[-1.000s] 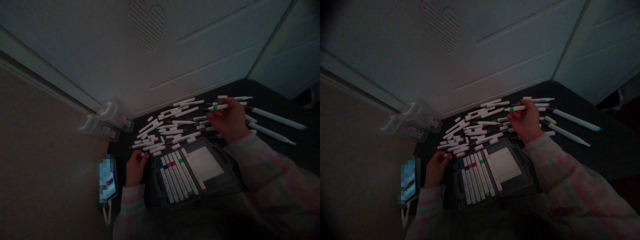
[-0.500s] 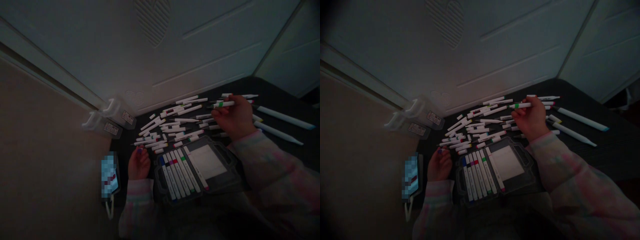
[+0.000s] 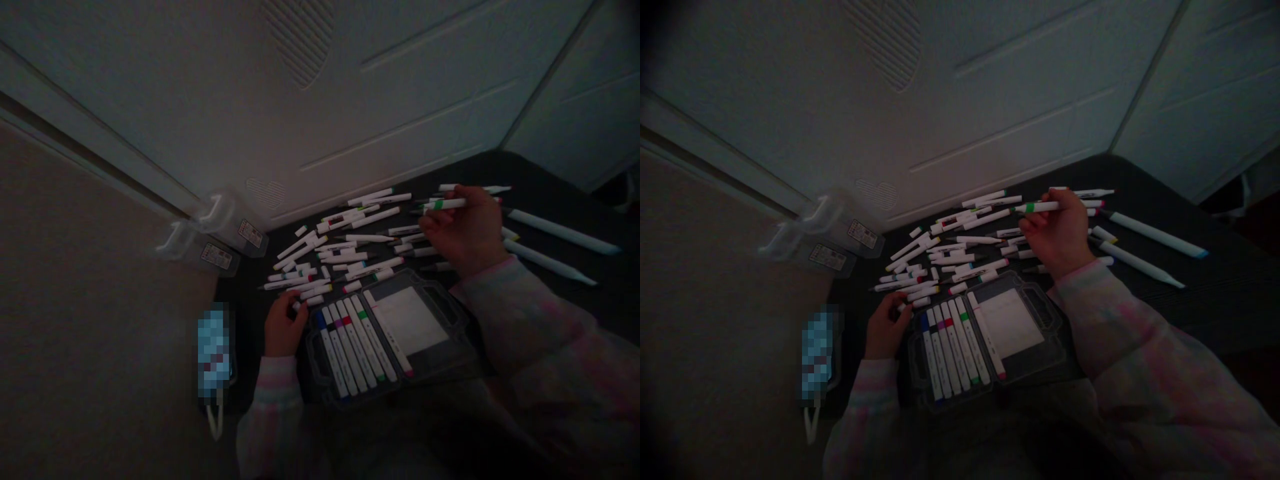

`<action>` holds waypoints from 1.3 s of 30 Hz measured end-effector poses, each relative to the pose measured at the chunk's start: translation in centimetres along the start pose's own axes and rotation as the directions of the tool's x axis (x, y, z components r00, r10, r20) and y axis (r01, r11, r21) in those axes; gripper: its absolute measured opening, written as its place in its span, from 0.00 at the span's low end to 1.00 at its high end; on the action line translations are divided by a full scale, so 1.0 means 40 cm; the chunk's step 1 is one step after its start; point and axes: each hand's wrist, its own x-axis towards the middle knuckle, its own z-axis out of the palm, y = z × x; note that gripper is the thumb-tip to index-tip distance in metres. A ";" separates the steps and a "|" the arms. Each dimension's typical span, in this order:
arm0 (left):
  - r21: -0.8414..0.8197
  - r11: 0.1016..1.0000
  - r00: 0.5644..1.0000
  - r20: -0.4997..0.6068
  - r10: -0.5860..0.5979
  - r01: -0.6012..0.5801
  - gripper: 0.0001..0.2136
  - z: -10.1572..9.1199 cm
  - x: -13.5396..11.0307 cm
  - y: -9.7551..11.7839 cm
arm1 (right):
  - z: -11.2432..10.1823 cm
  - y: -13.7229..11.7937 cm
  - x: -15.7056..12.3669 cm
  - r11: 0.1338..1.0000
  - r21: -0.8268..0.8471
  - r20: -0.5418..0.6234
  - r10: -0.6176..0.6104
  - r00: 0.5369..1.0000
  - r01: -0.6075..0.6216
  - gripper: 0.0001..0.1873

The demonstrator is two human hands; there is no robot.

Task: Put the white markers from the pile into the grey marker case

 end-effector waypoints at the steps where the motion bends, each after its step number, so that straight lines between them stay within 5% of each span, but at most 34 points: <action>1: 0.029 0.999 1.000 0.005 0.031 -0.031 0.09 0.000 0.003 0.000 | 0.000 0.000 0.000 1.000 0.003 0.000 0.004 1.000 -0.004 0.08; 8: 0.150 0.975 0.985 0.087 0.152 -0.164 0.05 0.004 0.012 0.012 | -0.002 -0.005 0.003 1.000 0.005 -0.002 -0.004 1.000 0.004 0.07; 26: 0.430 0.868 0.926 0.367 0.085 -0.250 0.03 -0.008 0.060 0.104 | -0.008 -0.006 0.007 1.000 0.013 0.065 0.005 0.998 -0.006 0.07; 32: 0.257 0.957 0.932 0.360 0.037 -0.137 0.04 -0.012 0.068 0.104 | -0.008 -0.005 0.009 1.000 0.010 0.086 0.006 0.996 -0.007 0.07; 36: -0.030 0.999 0.948 0.320 -0.008 0.018 0.09 -0.021 0.070 0.093 | -0.008 -0.002 0.007 1.000 -0.004 0.093 -0.003 0.996 0.004 0.07; 39: -0.283 0.952 0.959 0.281 -0.037 0.119 0.10 -0.019 0.071 0.081 | -0.008 -0.001 0.007 1.000 -0.011 0.096 -0.002 0.995 0.003 0.07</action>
